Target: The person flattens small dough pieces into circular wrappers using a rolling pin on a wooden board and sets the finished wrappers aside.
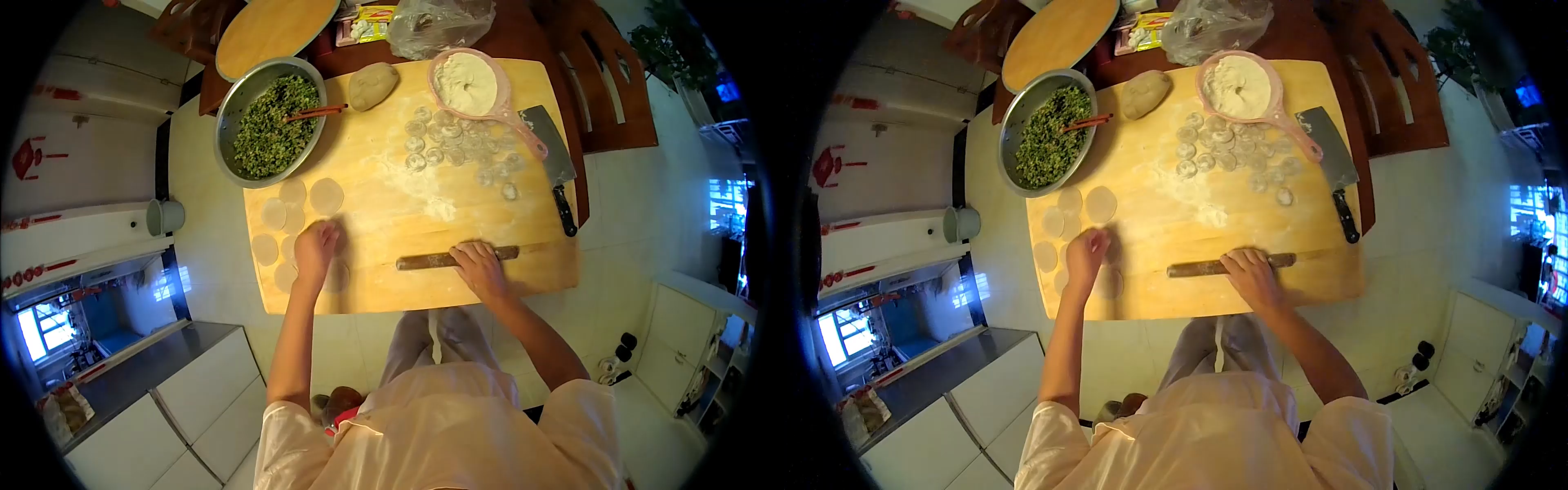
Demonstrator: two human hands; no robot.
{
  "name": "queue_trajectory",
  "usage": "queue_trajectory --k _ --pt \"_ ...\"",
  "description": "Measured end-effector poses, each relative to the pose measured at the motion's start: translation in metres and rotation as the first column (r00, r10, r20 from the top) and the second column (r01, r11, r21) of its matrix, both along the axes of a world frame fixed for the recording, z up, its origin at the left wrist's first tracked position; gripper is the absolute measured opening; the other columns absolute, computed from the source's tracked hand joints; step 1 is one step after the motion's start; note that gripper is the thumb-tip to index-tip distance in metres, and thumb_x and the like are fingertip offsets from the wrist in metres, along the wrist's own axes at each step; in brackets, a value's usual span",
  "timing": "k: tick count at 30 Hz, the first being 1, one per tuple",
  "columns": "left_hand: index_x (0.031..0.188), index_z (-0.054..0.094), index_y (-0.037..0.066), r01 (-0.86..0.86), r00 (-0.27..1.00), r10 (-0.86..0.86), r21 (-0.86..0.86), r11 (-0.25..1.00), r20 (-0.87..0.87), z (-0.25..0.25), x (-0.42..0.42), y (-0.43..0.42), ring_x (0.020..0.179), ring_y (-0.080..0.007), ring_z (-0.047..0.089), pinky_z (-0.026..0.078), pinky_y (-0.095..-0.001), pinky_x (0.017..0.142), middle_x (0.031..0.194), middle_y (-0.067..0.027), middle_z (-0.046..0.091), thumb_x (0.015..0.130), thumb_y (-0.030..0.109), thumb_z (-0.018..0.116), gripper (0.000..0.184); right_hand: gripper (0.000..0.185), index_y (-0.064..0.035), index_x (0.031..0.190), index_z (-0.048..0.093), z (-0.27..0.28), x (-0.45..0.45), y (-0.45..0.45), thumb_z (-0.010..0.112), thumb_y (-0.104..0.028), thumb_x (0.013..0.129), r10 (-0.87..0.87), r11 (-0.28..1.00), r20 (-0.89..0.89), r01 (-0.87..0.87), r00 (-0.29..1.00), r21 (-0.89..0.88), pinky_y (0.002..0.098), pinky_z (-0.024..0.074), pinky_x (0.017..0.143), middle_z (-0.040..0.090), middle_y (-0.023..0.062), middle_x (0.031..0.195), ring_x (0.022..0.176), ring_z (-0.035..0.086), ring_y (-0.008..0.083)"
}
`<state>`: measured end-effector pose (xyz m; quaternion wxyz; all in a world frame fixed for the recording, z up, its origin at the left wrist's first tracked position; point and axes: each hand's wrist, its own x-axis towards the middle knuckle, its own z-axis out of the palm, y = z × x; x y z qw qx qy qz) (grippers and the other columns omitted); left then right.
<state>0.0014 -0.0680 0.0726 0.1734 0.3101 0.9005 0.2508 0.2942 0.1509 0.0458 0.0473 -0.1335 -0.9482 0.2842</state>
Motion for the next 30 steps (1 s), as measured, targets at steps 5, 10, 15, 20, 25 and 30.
queue_trajectory --k 5,10,15,20,25,30 --pt "0.088 0.067 0.004 0.157 0.986 -0.133 0.288 0.945 -0.101 -0.017 0.013 0.132 0.084 -0.0343 0.063 0.050 -0.0415 0.074 0.089 -0.0178 0.064 0.076 0.010 0.069 0.014 0.040 -0.0051 0.114 0.061 -0.005 0.000 0.045 0.072 -0.012 0.077 -0.306 0.951 -0.027 0.307 0.952 0.044 0.0432 0.0438 0.094 0.058 0.0140 0.114 0.111 0.053 0.0340" --pt "0.084 0.066 0.004 0.070 0.975 -0.064 0.021 0.997 -0.215 -0.036 0.011 0.203 0.077 -0.0344 0.062 0.050 -0.0425 0.072 0.083 -0.0161 0.064 0.074 0.012 0.071 0.014 0.039 -0.0043 0.114 0.060 0.004 0.004 0.077 0.071 -0.012 0.077 -0.379 0.919 -0.011 0.378 0.925 0.112 0.0432 0.0470 0.087 0.057 0.0137 0.110 0.106 0.054 0.0344" --pt "0.080 0.064 0.002 0.145 0.984 -0.149 -0.047 0.988 -0.094 -0.033 0.008 0.217 0.079 -0.0337 0.061 0.050 -0.0438 0.070 0.080 -0.0152 0.063 0.074 0.011 0.067 0.010 0.039 -0.0048 0.114 0.060 0.013 0.019 0.063 0.070 -0.011 0.077 -0.183 0.973 0.011 0.179 0.983 0.147 0.0412 0.0463 0.090 0.057 0.0096 0.109 0.106 0.054 0.0309" --pt "0.079 0.061 0.003 0.099 0.992 -0.121 0.350 0.932 0.044 0.020 0.019 0.194 0.075 -0.0354 0.060 0.048 -0.0443 0.068 0.080 -0.0162 0.062 0.076 0.007 0.063 0.006 0.038 -0.0041 0.113 0.060 0.010 0.031 0.055 0.068 -0.011 0.077 -0.328 0.942 -0.037 0.330 0.944 0.056 0.0397 0.0446 0.094 0.056 0.0096 0.111 0.109 0.053 0.0284" --pt "0.084 0.062 0.003 0.263 0.917 -0.251 -0.001 0.965 -0.311 0.005 0.006 0.154 0.073 -0.0333 0.062 0.049 -0.0412 0.066 0.084 -0.0168 0.064 0.079 0.004 0.063 0.005 0.038 -0.0033 0.115 0.058 0.016 0.024 0.047 0.066 -0.012 0.079 -0.024 0.995 -0.007 0.025 1.000 0.102 0.0386 0.0430 0.095 0.057 0.0100 0.111 0.109 0.053 0.0281" --pt "0.082 0.062 0.004 0.079 0.936 -0.168 0.279 0.957 0.310 -0.009 0.099 0.142 0.067 -0.0304 0.063 0.049 -0.0388 0.063 0.074 -0.0152 0.064 0.077 0.007 0.070 0.010 0.038 -0.0032 0.117 0.057 0.006 0.018 0.026 0.064 -0.016 0.082 0.129 0.990 0.038 -0.130 0.991 0.046 0.0410 0.0374 0.102 0.054 0.0112 0.119 0.117 0.049 0.0291"
